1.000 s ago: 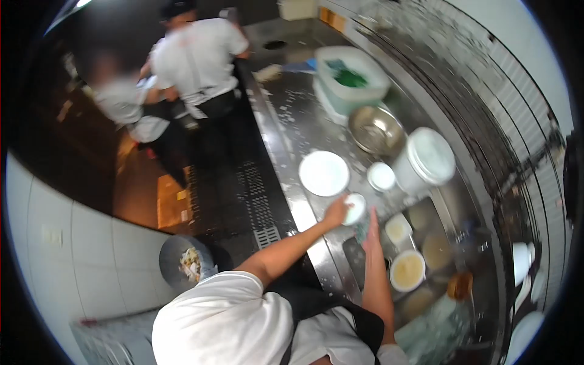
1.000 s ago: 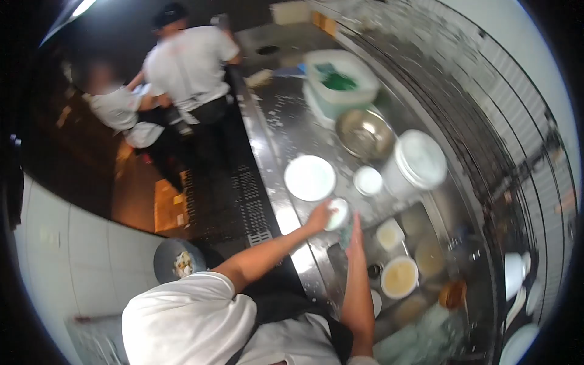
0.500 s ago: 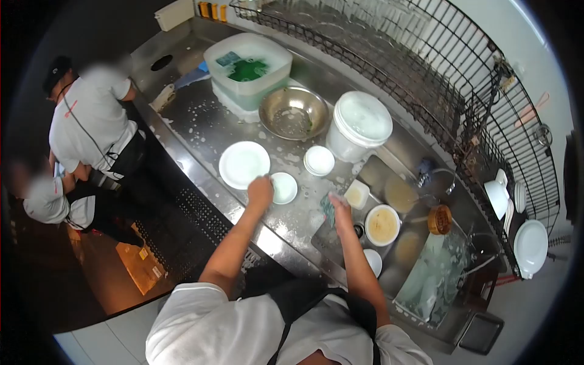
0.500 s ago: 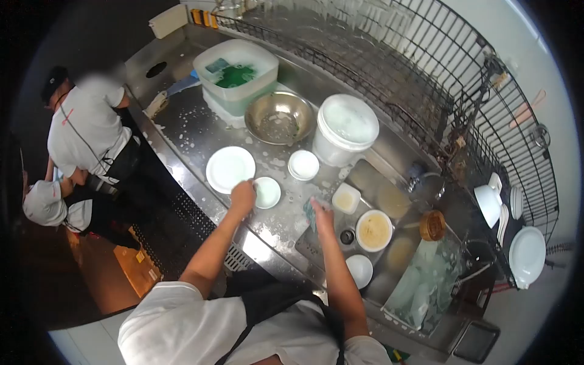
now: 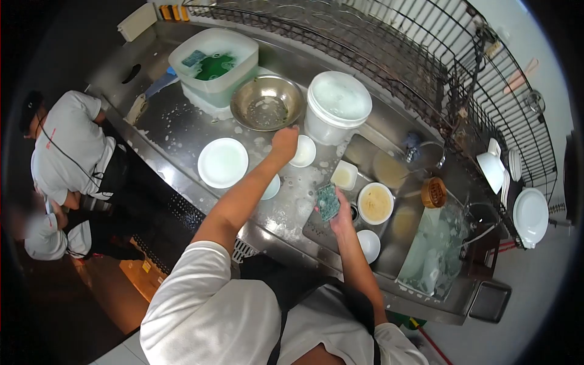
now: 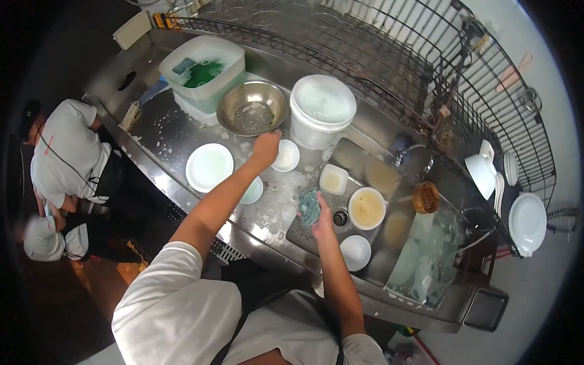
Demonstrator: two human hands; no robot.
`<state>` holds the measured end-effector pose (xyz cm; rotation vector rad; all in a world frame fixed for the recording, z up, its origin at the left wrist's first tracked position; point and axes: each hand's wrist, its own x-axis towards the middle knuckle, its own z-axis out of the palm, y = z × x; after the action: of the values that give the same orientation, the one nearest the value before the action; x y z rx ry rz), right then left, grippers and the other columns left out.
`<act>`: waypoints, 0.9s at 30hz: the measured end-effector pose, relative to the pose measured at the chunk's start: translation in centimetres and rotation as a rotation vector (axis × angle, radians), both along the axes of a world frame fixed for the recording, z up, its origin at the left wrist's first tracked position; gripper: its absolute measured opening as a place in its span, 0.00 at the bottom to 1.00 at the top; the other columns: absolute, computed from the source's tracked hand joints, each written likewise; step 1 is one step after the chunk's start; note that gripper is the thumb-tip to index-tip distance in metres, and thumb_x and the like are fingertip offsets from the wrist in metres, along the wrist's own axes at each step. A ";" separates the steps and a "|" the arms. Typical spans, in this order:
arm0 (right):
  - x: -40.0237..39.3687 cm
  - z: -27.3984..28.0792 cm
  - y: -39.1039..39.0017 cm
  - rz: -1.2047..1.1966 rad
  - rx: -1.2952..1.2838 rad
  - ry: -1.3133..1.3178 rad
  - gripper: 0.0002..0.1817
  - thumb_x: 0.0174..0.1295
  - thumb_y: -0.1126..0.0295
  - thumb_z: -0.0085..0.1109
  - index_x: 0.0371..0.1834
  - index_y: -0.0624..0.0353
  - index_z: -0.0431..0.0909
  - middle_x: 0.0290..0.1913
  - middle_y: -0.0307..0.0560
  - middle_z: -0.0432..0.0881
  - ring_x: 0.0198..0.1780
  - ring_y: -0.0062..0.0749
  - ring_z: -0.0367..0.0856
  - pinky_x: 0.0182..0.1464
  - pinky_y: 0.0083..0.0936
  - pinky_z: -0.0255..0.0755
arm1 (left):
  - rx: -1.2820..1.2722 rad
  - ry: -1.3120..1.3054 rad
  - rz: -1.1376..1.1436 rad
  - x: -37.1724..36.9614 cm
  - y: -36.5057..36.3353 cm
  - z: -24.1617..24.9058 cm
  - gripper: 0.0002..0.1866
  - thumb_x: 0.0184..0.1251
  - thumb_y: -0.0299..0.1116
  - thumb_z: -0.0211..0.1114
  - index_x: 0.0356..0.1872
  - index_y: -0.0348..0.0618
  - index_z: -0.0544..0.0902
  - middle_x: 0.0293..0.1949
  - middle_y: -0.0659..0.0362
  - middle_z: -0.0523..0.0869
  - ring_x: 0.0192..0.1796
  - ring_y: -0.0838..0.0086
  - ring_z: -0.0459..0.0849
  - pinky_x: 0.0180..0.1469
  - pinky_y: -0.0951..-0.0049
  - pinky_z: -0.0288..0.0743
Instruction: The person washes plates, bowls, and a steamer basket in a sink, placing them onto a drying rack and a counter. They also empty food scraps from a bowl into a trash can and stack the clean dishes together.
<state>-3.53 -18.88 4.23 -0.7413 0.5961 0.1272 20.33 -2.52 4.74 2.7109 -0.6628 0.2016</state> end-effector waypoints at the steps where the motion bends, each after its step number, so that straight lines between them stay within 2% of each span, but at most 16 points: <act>1: -0.5 0.0 -0.3 -0.029 0.016 0.026 0.20 0.71 0.50 0.54 0.51 0.54 0.78 0.44 0.46 0.85 0.42 0.40 0.86 0.42 0.42 0.82 | 0.023 -0.010 -0.071 -0.2 0.1 1.2 0.11 0.58 0.23 0.61 0.44 0.36 0.78 0.29 0.44 0.86 0.35 0.49 0.88 0.37 0.52 0.82; 4: -1.4 0.4 -1.3 -0.071 0.052 0.062 0.21 0.71 0.50 0.53 0.53 0.54 0.77 0.46 0.48 0.86 0.45 0.42 0.86 0.43 0.43 0.82 | 0.042 -0.067 -0.119 0.1 0.1 2.0 0.11 0.56 0.24 0.63 0.41 0.36 0.78 0.27 0.43 0.86 0.33 0.50 0.89 0.36 0.54 0.82; 5: -1.6 0.2 -1.7 -0.060 0.056 0.046 0.21 0.71 0.50 0.53 0.54 0.55 0.77 0.47 0.48 0.86 0.45 0.43 0.86 0.43 0.43 0.82 | 0.011 -0.038 -0.127 0.5 0.4 2.0 0.15 0.59 0.26 0.61 0.47 0.34 0.77 0.29 0.42 0.86 0.31 0.48 0.87 0.36 0.52 0.82; 8: -2.1 -0.2 -2.7 -0.057 0.097 -0.011 0.22 0.72 0.50 0.51 0.55 0.56 0.76 0.48 0.50 0.86 0.47 0.45 0.86 0.43 0.44 0.82 | -0.152 0.109 -0.061 0.2 0.9 2.9 0.21 0.63 0.28 0.60 0.56 0.30 0.75 0.33 0.36 0.85 0.36 0.50 0.89 0.36 0.52 0.81; 9: -2.2 -0.3 -2.9 -0.062 0.116 -0.034 0.23 0.72 0.49 0.50 0.56 0.56 0.76 0.49 0.51 0.86 0.47 0.46 0.86 0.43 0.44 0.81 | -0.236 0.509 0.008 0.7 0.9 3.8 0.27 0.66 0.30 0.59 0.65 0.30 0.69 0.45 0.35 0.85 0.44 0.53 0.89 0.39 0.52 0.85; 12: -2.7 0.9 -3.7 -0.145 0.176 -0.060 0.24 0.72 0.51 0.47 0.57 0.61 0.76 0.53 0.54 0.84 0.51 0.47 0.84 0.46 0.44 0.80 | -1.003 1.033 0.117 -1.3 0.5 4.7 0.28 0.66 0.25 0.54 0.67 0.28 0.66 0.53 0.39 0.82 0.47 0.49 0.88 0.41 0.55 0.89; 15: -2.8 2.6 -4.6 -0.243 0.207 -0.179 0.21 0.70 0.58 0.47 0.59 0.59 0.75 0.53 0.52 0.84 0.51 0.44 0.84 0.44 0.43 0.81 | -1.256 1.180 0.143 -3.2 -1.0 1.7 0.29 0.66 0.24 0.52 0.69 0.31 0.63 0.60 0.43 0.77 0.50 0.48 0.86 0.43 0.56 0.91; 17: -2.7 3.3 -5.3 -0.274 -0.104 -0.227 0.22 0.68 0.62 0.47 0.60 0.62 0.76 0.56 0.51 0.83 0.54 0.43 0.83 0.48 0.43 0.80 | -1.052 0.933 0.230 -7.9 -3.7 3.4 0.28 0.65 0.23 0.52 0.68 0.33 0.64 0.58 0.39 0.78 0.53 0.46 0.85 0.47 0.54 0.88; 18: -2.5 3.5 -5.5 -0.287 -0.259 -0.252 0.22 0.67 0.63 0.48 0.60 0.63 0.76 0.57 0.51 0.83 0.55 0.43 0.82 0.50 0.43 0.80 | -0.629 0.687 0.088 -8.5 -4.6 0.0 0.29 0.67 0.25 0.51 0.71 0.36 0.62 0.56 0.41 0.80 0.50 0.53 0.86 0.47 0.58 0.84; 19: -2.3 3.6 -5.5 -0.299 -0.632 -0.278 0.23 0.63 0.68 0.52 0.61 0.63 0.77 0.57 0.53 0.82 0.57 0.46 0.81 0.58 0.41 0.75 | -0.587 0.612 0.103 -11.4 -6.2 0.9 0.28 0.64 0.23 0.51 0.68 0.35 0.65 0.56 0.39 0.80 0.54 0.51 0.84 0.56 0.59 0.78; 20: -2.0 4.5 -5.4 -0.235 -1.034 -0.363 0.24 0.61 0.69 0.54 0.61 0.63 0.77 0.57 0.54 0.82 0.57 0.47 0.80 0.60 0.41 0.74 | -0.700 0.473 0.024 -13.3 -7.8 -0.9 0.27 0.61 0.20 0.50 0.65 0.37 0.68 0.56 0.38 0.79 0.60 0.50 0.79 0.65 0.59 0.70; 21: -1.8 6.3 -5.4 -0.167 -1.438 -0.439 0.24 0.59 0.71 0.56 0.61 0.63 0.77 0.57 0.55 0.82 0.58 0.48 0.80 0.61 0.41 0.73 | -0.842 0.569 -0.002 -15.3 -9.2 -0.4 0.30 0.59 0.18 0.47 0.67 0.40 0.68 0.57 0.39 0.79 0.65 0.51 0.75 0.69 0.60 0.66; 22: -1.9 7.3 -5.7 -0.090 -1.844 -0.500 0.25 0.57 0.73 0.58 0.61 0.63 0.77 0.56 0.56 0.82 0.58 0.49 0.79 0.63 0.41 0.71 | -0.883 0.461 -0.045 -16.2 -10.4 -2.3 0.32 0.58 0.17 0.46 0.69 0.43 0.67 0.61 0.41 0.77 0.66 0.51 0.75 0.66 0.62 0.70; 24: -2.0 4.4 -7.6 0.160 -2.049 -0.594 0.19 0.48 0.74 0.64 0.48 0.60 0.84 0.52 0.55 0.83 0.56 0.51 0.79 0.59 0.42 0.73 | -1.025 0.617 -0.061 -17.6 -11.8 -2.2 0.35 0.58 0.16 0.47 0.71 0.45 0.66 0.63 0.42 0.77 0.68 0.50 0.74 0.63 0.54 0.76; 26: -1.8 4.2 -9.6 0.492 -2.166 -0.620 0.14 0.45 0.75 0.65 0.38 0.58 0.87 0.48 0.52 0.84 0.53 0.51 0.80 0.54 0.40 0.75 | -1.141 1.042 0.069 -19.5 -10.9 2.5 0.35 0.58 0.16 0.46 0.71 0.48 0.66 0.63 0.46 0.77 0.68 0.52 0.73 0.54 0.52 0.83; 27: -1.4 5.1 -9.7 0.357 -2.279 -0.668 0.09 0.41 0.75 0.66 0.29 0.58 0.86 0.41 0.49 0.84 0.50 0.48 0.80 0.50 0.42 0.76 | -1.189 1.253 0.143 -20.1 -10.9 4.3 0.36 0.57 0.15 0.46 0.71 0.49 0.66 0.63 0.47 0.77 0.68 0.53 0.73 0.49 0.51 0.87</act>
<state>-4.89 -28.54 9.37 -2.9145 -0.3649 -0.6048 0.20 -13.45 9.05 1.2804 0.0884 -0.7636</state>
